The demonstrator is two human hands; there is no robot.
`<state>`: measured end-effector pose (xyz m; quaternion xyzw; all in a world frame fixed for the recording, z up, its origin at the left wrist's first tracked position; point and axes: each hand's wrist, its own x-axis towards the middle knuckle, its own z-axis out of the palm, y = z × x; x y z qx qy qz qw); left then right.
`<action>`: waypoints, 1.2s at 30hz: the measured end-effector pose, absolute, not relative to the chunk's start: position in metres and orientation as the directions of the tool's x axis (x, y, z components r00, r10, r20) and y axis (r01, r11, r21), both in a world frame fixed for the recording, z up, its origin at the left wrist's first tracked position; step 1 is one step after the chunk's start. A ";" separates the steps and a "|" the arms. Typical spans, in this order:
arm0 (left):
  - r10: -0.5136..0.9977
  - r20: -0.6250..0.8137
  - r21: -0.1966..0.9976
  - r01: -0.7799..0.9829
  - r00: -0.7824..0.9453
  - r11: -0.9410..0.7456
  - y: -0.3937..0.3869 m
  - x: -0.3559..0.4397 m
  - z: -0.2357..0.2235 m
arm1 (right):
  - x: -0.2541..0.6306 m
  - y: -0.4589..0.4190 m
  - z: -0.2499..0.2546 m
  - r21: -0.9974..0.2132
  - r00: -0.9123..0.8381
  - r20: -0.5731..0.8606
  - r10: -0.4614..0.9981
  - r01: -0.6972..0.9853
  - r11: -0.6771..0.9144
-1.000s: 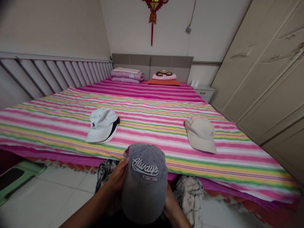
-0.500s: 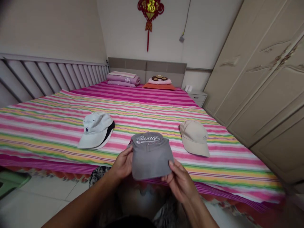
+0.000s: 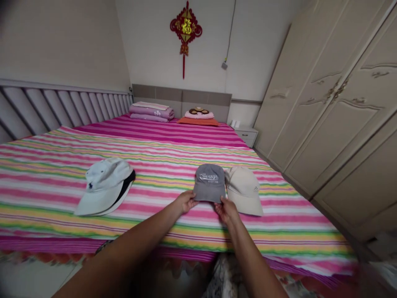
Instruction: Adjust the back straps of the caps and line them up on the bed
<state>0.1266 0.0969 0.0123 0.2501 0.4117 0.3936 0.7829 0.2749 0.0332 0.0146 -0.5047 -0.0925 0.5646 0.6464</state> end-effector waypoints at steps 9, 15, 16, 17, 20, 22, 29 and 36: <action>0.818 -0.503 0.793 -0.227 0.281 0.565 0.093 0.131 -0.002 | 0.285 0.029 -0.011 -0.733 0.369 -0.586 0.721 -0.621 -0.278; 0.813 -0.482 0.833 -0.115 0.326 0.541 0.088 0.124 -0.006 | 0.288 0.027 -0.013 -0.789 0.412 -0.547 0.729 -0.545 -0.284; 0.811 -0.479 0.839 -0.096 0.335 0.536 0.087 0.123 -0.006 | 0.288 0.026 -0.013 -0.803 0.428 -0.535 0.728 -0.524 -0.282; 0.810 -0.477 0.845 -0.077 0.342 0.530 0.086 0.123 -0.007 | 0.288 0.025 -0.013 -0.818 0.445 -0.523 0.727 -0.503 -0.281; 0.813 -0.468 0.863 -0.020 0.346 0.505 0.085 0.122 -0.008 | 0.285 0.020 -0.013 -0.860 0.491 -0.478 0.729 -0.431 -0.273; 0.819 -0.461 0.874 0.015 0.341 0.485 0.085 0.123 -0.009 | 0.282 0.017 -0.012 -0.884 0.511 -0.441 0.738 -0.389 -0.259; 0.855 -0.412 0.909 0.086 0.314 0.407 0.074 0.120 -0.010 | 0.274 0.010 -0.015 -0.936 0.600 -0.320 0.733 -0.323 -0.143; 0.889 -0.332 0.938 0.009 0.314 0.347 0.030 0.054 -0.013 | 0.252 -0.015 -0.021 -0.887 0.516 -0.369 0.773 -0.443 -0.128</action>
